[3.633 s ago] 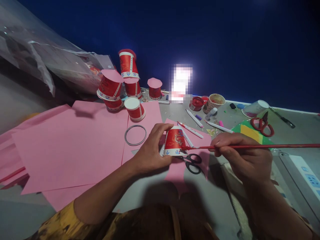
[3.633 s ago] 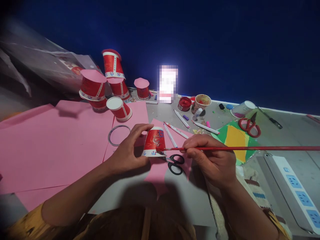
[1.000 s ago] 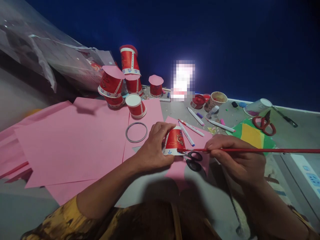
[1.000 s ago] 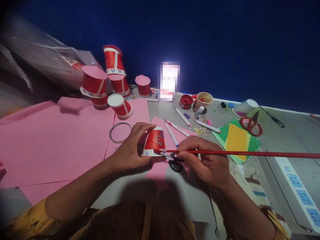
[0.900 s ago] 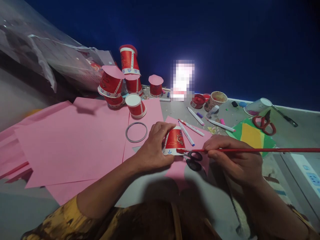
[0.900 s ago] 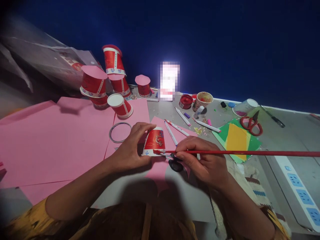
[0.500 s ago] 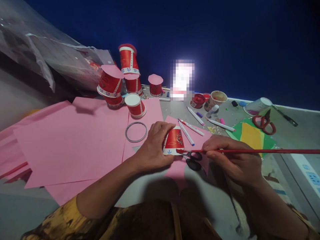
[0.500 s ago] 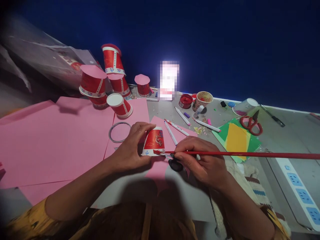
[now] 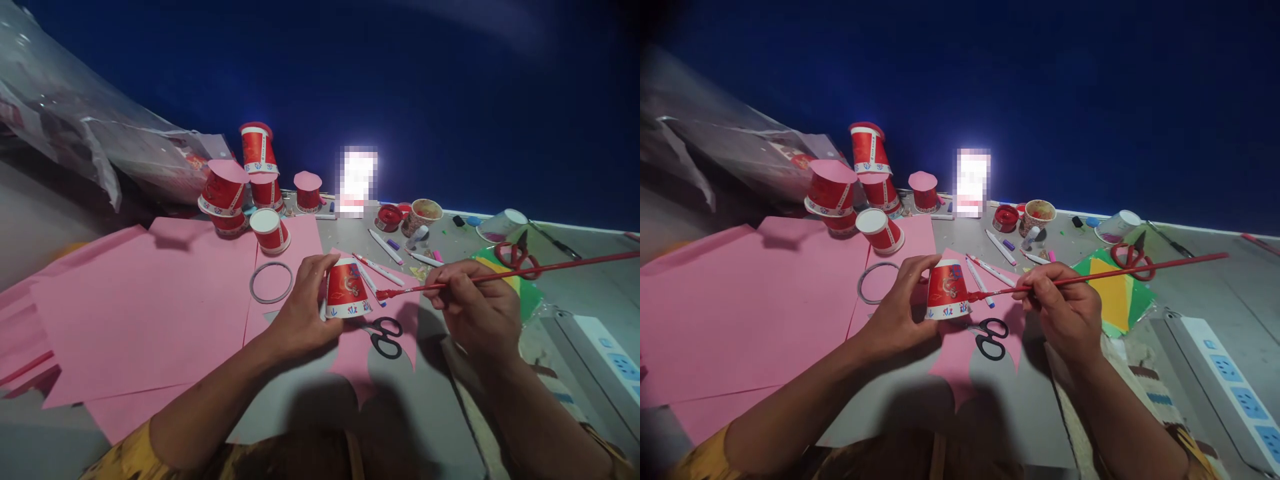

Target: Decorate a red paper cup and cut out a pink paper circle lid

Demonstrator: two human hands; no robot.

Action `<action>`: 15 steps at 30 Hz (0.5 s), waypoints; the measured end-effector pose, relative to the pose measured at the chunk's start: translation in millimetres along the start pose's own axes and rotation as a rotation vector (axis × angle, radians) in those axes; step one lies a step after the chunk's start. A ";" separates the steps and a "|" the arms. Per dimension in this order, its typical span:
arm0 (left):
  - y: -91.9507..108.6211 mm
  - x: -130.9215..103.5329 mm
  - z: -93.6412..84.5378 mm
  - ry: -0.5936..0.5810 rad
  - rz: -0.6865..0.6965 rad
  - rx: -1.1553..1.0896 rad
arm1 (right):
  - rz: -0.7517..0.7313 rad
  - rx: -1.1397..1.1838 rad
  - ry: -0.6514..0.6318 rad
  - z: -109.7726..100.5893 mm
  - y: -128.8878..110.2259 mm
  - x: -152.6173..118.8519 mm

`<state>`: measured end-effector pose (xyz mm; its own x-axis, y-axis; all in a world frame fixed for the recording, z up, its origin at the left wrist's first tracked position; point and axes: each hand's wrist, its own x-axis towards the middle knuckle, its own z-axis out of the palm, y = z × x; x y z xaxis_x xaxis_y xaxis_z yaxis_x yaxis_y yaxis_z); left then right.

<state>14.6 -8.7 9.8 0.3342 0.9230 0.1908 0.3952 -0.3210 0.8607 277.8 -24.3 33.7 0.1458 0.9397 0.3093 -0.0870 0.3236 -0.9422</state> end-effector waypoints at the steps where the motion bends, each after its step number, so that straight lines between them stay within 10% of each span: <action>1: -0.8 0.0 0.6 0.006 -0.005 -0.004 | 0.014 0.000 0.003 0.4 0.9 1.8; 15: -14.4 4.3 -0.5 0.096 -0.012 0.197 | 0.188 -0.037 0.076 2.0 14.6 5.4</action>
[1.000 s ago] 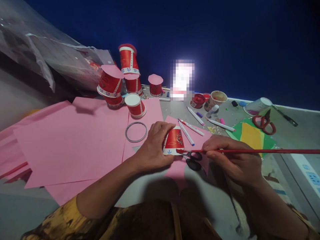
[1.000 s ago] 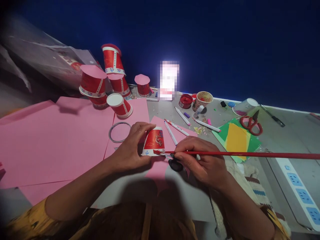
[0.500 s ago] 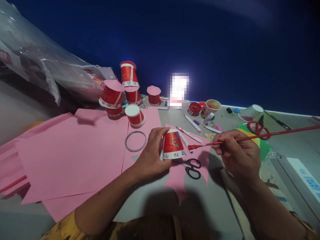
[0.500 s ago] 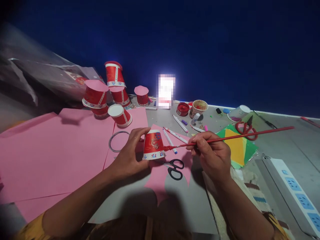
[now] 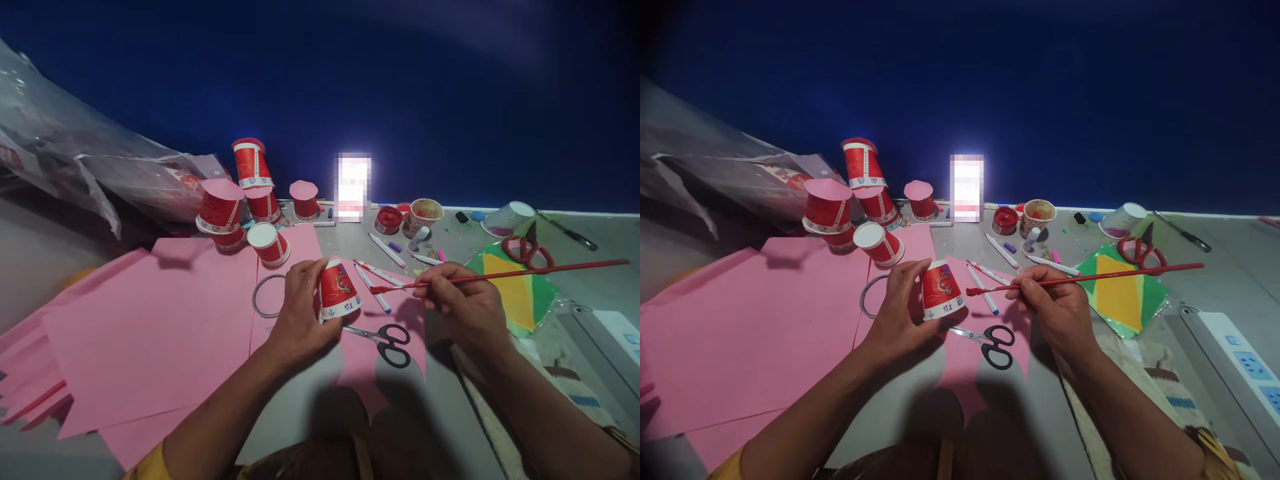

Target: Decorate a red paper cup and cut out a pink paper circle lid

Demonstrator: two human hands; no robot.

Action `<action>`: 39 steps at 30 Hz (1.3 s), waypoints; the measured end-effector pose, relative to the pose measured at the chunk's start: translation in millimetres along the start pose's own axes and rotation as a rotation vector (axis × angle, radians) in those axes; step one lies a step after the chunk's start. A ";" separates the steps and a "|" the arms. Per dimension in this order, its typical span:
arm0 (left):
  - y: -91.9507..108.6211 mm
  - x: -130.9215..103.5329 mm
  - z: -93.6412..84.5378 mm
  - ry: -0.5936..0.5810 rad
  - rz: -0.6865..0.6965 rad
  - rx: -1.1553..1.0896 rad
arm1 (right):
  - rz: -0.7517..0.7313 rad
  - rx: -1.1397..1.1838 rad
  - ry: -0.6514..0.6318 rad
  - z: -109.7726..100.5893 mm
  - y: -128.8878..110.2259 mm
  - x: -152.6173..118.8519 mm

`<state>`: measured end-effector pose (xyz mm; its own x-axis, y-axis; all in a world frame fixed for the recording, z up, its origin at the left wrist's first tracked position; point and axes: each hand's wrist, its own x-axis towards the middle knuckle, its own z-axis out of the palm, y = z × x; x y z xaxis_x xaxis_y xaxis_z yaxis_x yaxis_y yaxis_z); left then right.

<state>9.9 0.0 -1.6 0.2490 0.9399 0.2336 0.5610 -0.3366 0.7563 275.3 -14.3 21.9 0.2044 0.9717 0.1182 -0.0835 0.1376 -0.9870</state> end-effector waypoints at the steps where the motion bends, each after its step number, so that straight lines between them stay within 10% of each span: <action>1: -1.8 0.2 0.3 0.015 0.030 0.065 | 0.014 0.007 -0.003 0.2 1.6 0.5; 11: -13.2 1.3 1.4 0.050 0.268 0.304 | 0.057 0.000 0.051 2.0 14.1 4.2; 39: -6.3 0.0 -15.2 -0.359 0.043 0.048 | 0.138 0.037 -0.003 7.1 17.6 -6.2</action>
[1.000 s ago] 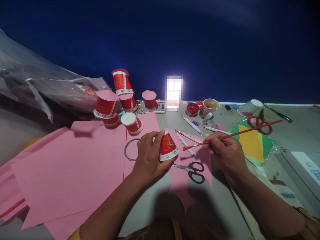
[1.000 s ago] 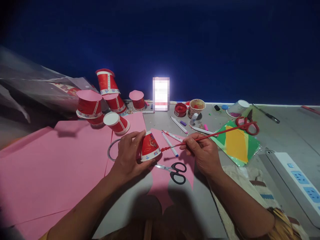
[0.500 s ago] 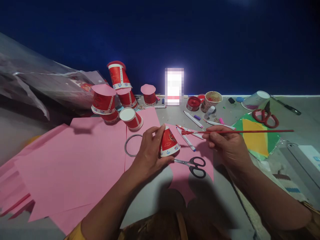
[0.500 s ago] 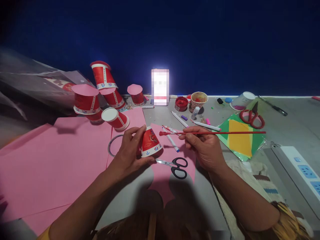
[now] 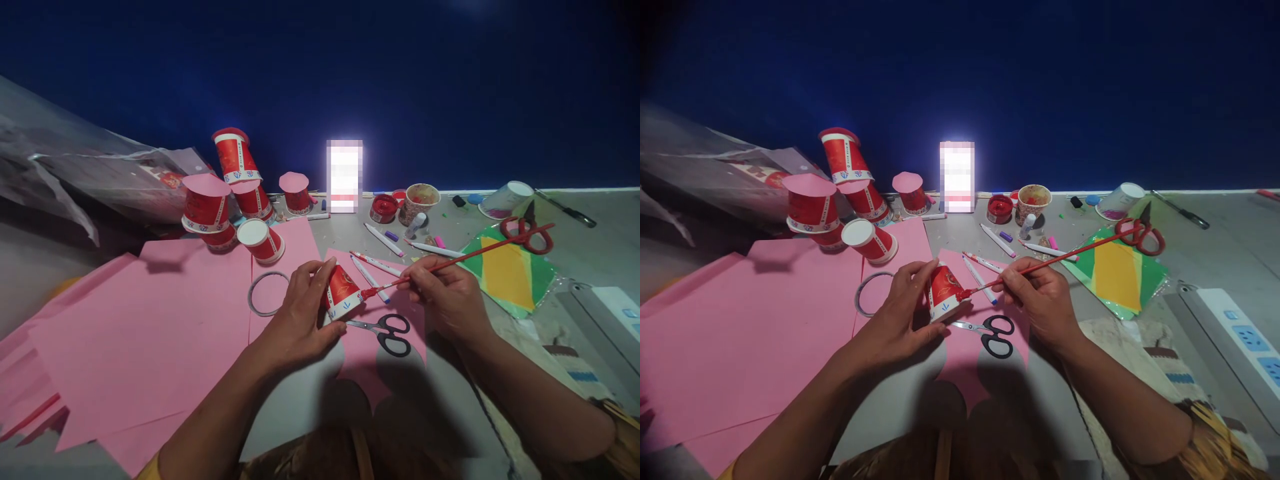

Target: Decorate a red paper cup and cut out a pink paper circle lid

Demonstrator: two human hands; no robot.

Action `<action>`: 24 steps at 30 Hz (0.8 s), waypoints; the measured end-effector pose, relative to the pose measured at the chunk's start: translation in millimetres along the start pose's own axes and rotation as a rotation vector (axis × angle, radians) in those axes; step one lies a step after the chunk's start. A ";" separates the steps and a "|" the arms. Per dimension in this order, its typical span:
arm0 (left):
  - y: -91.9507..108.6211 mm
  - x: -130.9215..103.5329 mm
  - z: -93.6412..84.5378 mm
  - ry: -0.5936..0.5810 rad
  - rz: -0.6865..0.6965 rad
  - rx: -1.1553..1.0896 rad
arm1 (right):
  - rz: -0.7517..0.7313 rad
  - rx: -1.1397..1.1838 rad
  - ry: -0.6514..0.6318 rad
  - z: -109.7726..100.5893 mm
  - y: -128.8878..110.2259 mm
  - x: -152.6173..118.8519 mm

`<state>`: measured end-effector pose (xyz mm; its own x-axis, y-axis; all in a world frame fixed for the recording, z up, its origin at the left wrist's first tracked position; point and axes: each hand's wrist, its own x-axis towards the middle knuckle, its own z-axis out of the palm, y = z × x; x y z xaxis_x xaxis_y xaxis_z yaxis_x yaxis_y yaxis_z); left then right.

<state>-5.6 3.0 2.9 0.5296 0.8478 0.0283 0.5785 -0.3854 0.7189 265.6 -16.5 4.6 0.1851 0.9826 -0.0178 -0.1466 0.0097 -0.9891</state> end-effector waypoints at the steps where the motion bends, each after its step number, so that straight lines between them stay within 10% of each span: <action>1: 1.4 0.4 -1.3 -0.012 -0.012 -0.020 | 0.009 0.000 0.006 0.4 0.4 0.2; 13: 30.0 8.7 -1.2 0.139 -0.303 -0.232 | 0.042 0.032 0.059 -1.6 1.4 5.6; 24: 23.4 8.2 -1.4 0.287 -0.264 -0.270 | -0.192 -0.201 0.232 -26.9 -23.8 24.7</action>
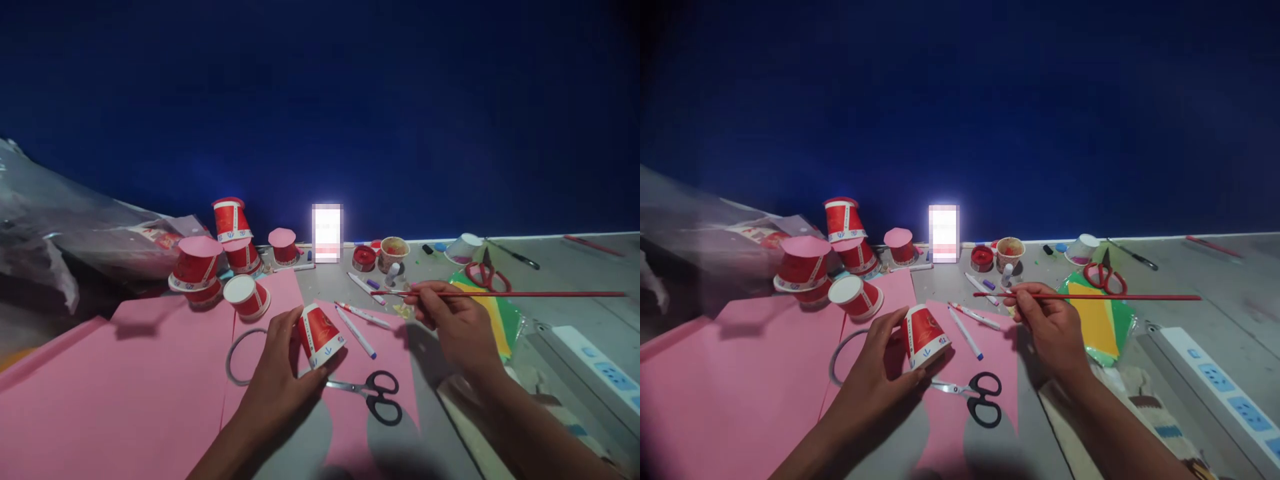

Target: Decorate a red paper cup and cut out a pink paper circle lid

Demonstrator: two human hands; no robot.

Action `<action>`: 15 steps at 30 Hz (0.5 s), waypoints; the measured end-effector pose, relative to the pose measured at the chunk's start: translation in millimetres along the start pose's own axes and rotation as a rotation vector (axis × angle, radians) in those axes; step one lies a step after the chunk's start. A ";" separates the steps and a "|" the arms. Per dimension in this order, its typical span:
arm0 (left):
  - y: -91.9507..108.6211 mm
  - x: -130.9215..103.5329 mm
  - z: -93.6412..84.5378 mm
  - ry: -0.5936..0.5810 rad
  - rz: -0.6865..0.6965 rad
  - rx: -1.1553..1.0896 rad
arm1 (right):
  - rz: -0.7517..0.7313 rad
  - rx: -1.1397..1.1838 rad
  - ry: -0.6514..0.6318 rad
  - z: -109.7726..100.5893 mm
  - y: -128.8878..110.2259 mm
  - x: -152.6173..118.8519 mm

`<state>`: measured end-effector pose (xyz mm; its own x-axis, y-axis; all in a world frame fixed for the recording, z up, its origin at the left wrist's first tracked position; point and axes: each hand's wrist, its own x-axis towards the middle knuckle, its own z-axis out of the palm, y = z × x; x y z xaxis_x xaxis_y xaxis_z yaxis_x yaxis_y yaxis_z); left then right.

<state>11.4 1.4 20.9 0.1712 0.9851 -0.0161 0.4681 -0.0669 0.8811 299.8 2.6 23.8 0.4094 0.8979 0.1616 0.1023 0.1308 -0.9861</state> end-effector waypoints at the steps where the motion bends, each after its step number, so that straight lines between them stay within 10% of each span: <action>1: -0.6 0.3 1.0 0.001 -0.009 -0.012 | -0.052 -0.047 0.024 -6.6 -8.2 9.6; 7: -6.8 0.4 11.8 0.062 -0.022 -0.059 | -0.297 -0.769 0.047 -29.3 -54.5 95.5; 15: -28.7 3.3 10.7 0.110 0.039 -0.065 | -0.237 -0.994 -0.171 -0.7 -40.7 170.5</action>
<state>7.7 5.0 -9.5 0.0903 0.9937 0.0670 0.4051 -0.0981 0.9090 366.1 150.1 91.5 0.1552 0.9521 0.2636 0.8974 -0.0243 -0.4406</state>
